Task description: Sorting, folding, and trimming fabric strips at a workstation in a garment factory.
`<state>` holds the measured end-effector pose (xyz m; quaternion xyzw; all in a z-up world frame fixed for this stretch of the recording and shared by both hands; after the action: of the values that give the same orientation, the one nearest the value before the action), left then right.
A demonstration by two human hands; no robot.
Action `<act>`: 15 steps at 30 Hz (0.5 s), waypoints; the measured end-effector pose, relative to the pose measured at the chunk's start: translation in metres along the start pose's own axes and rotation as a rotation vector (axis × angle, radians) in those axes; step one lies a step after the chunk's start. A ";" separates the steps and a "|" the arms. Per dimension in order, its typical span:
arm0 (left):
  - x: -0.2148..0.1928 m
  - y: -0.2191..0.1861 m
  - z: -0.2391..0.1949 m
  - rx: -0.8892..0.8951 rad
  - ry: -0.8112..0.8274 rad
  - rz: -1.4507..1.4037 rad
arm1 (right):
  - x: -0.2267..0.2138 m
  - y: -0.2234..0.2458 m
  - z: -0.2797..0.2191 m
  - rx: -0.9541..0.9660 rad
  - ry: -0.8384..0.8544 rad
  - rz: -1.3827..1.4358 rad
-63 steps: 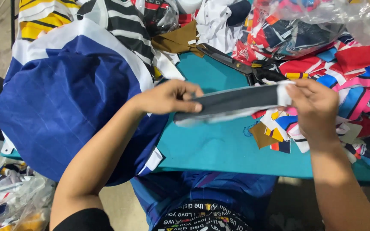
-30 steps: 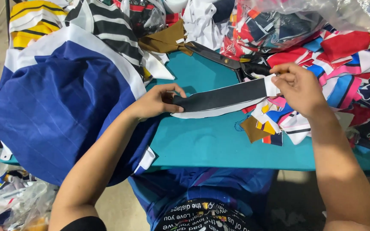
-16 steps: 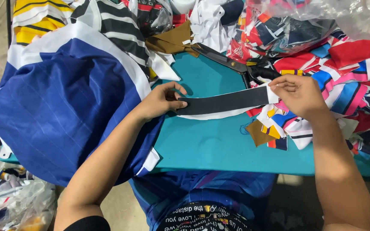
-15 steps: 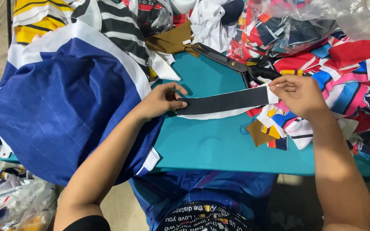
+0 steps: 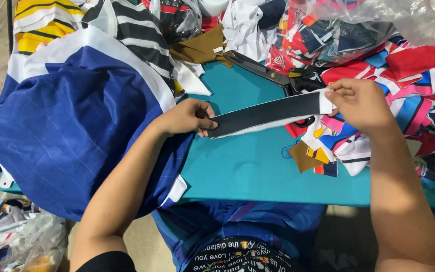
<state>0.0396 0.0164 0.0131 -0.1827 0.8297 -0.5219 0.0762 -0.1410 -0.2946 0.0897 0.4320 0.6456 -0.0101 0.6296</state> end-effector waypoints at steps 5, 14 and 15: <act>-0.001 0.001 -0.003 0.009 -0.014 -0.044 | -0.002 0.014 0.003 -0.092 -0.107 -0.199; -0.001 -0.006 -0.009 -0.011 -0.040 0.000 | 0.002 0.063 0.002 -0.057 0.005 -0.098; -0.001 -0.004 -0.008 -0.014 -0.036 -0.016 | 0.004 0.070 -0.001 -0.046 0.033 -0.098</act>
<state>0.0384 0.0223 0.0202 -0.1994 0.8303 -0.5133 0.0857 -0.1009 -0.2483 0.1232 0.3852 0.6763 -0.0191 0.6275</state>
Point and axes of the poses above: each hand's wrist, its own z-axis towards the middle knuckle, its own x-axis out of the palm, y = z × x, the point moved 8 cm from there along z, towards the middle knuckle, and after that the axes turned 13 degrees about -z, right-handed, at the moved point
